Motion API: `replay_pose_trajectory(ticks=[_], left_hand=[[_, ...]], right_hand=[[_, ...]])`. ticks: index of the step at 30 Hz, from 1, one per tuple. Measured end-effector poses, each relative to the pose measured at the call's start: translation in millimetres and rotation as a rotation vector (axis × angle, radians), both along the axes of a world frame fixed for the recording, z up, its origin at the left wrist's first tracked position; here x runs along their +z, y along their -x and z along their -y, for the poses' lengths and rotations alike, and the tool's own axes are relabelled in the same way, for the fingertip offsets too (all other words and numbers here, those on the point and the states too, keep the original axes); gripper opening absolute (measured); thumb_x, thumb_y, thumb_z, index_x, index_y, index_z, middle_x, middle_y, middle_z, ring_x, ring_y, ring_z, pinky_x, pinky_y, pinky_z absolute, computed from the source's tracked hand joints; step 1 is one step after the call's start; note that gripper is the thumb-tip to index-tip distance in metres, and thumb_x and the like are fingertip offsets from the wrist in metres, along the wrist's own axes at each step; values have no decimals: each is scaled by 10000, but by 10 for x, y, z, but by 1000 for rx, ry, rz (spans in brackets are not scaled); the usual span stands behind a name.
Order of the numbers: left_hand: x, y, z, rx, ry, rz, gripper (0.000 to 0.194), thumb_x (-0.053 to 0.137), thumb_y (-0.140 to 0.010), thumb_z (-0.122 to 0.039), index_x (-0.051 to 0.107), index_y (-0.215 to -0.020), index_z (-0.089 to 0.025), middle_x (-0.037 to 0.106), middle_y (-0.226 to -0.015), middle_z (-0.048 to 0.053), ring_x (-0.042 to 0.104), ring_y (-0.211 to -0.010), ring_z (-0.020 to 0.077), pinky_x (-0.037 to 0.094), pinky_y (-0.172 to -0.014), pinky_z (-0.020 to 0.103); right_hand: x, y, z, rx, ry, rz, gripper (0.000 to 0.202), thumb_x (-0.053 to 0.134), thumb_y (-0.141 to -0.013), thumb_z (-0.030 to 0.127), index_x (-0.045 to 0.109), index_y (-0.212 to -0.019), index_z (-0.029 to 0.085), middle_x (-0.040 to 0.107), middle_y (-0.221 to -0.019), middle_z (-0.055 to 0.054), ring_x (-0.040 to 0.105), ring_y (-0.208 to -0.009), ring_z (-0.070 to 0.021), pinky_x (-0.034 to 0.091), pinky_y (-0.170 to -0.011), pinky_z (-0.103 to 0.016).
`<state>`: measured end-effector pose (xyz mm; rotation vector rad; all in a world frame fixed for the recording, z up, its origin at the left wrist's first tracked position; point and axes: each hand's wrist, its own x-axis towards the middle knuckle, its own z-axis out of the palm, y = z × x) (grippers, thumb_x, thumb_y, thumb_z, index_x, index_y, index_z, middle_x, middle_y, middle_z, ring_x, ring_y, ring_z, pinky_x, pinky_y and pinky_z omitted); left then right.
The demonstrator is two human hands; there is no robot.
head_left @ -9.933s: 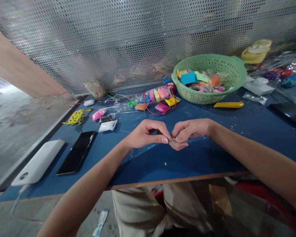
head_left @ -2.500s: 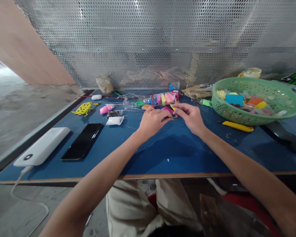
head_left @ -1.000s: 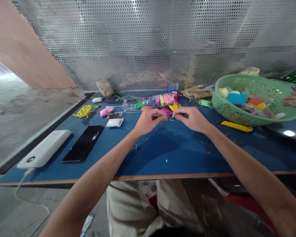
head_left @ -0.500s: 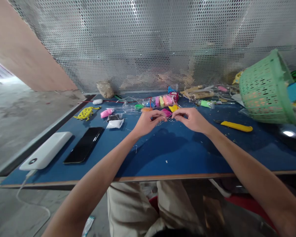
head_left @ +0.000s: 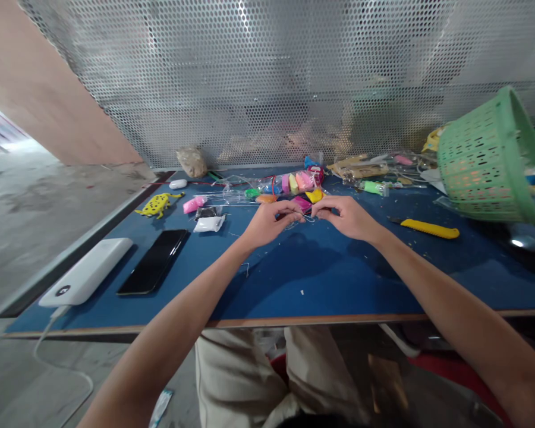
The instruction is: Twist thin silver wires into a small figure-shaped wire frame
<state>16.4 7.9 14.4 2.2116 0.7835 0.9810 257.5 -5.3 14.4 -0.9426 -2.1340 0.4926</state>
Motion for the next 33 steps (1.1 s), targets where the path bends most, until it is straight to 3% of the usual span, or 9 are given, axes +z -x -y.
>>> replay_pose_trajectory(ticks=[8,13,15,18,24,33], left_hand=[[-9,9,-26,31,-48,19,165,580,-961,-296,699,-971,-181,752,-936,54,706,-868,144,561,-845,288],[-31,18,-45,23,-123,-105,161,621,-936,-311,715,-994,-193,749,-901,27,655,-747,125,526,-710,257],[-49,11,-46,31,-153,-140,152,641,-923,-319,726,-974,-203,752,-892,18,645,-736,125,514,-701,257],[-98,-20,-41,129,-133,-40,166,631,-932,-331,723,-959,-197,755,-867,25,658,-722,128,521,-684,253],[-199,-108,10,254,-24,81,204,616,-939,-383,705,-981,-205,747,-753,5,576,-469,90,471,-492,227],[-164,-201,123,309,-122,59,206,604,-945,-366,737,-1013,-223,775,-820,-2,672,-603,117,489,-552,207]], right_hand=[[21,33,39,23,-9,-53,182,559,-941,227,740,-931,236,749,-944,-24,666,-854,-186,482,-799,-333],[-53,116,47,3,56,-162,114,633,-917,300,723,-947,237,742,-928,-24,671,-864,-194,512,-807,-347],[-102,147,39,-29,100,-267,160,674,-893,348,707,-993,228,738,-892,-28,683,-831,-192,533,-786,-344],[-153,178,31,-81,116,-401,240,654,-907,402,694,-1048,212,745,-899,-48,706,-821,-194,570,-784,-356],[-209,246,43,-118,66,-443,447,788,-795,389,688,-1203,236,775,-965,-54,744,-913,-236,599,-903,-432],[-273,344,48,-180,159,-696,416,810,-765,402,733,-1124,206,789,-931,-68,765,-854,-255,641,-852,-445]])
